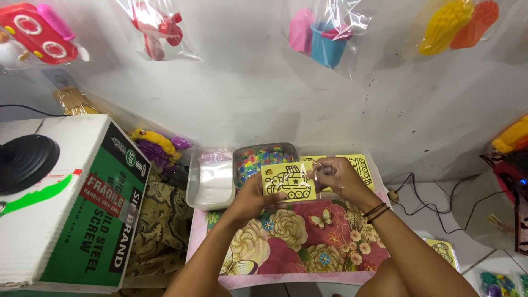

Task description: The person places small colorful plastic pieces into a clear plastic bag, then inserts a yellow paper cutout with a tank design into the bag. They seal the bag and place it on the floor among other similar packages.

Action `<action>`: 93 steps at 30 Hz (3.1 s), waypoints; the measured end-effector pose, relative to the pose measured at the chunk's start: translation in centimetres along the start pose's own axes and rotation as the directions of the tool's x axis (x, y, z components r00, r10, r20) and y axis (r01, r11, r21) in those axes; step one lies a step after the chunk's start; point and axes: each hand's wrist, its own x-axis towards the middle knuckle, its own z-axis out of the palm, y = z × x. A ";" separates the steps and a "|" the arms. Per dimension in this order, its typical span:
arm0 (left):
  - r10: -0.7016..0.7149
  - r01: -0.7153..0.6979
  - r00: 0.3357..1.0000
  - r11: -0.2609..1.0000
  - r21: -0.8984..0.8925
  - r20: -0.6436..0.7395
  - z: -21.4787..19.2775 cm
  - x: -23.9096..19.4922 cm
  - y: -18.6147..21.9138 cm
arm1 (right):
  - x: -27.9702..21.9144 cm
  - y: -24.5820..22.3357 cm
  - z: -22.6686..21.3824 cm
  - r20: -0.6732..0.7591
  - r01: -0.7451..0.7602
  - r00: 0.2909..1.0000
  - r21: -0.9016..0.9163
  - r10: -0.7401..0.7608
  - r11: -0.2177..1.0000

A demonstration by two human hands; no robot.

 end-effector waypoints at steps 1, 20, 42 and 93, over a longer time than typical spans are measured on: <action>0.001 -0.001 1.000 1.000 -0.001 -0.001 -0.4 0.2 -0.1 | 0.2 0.2 -0.1 0.001 0.000 1.000 -0.001 0.000 1.000; 0.140 -0.218 0.909 0.963 -0.159 -0.393 -6.0 -0.1 2.2 | 0.5 -0.2 3.1 0.059 -0.080 0.990 -0.497 0.126 0.864; 0.162 -0.200 0.927 0.976 -0.080 -0.339 -6.6 -0.2 1.9 | 2.4 1.0 8.4 0.137 0.093 0.972 -0.970 0.189 0.222; 0.033 -0.062 0.953 0.994 -0.088 -0.301 -3.7 0.2 0.4 | -0.8 -4.1 1.3 -0.291 0.200 0.945 0.158 -0.148 0.967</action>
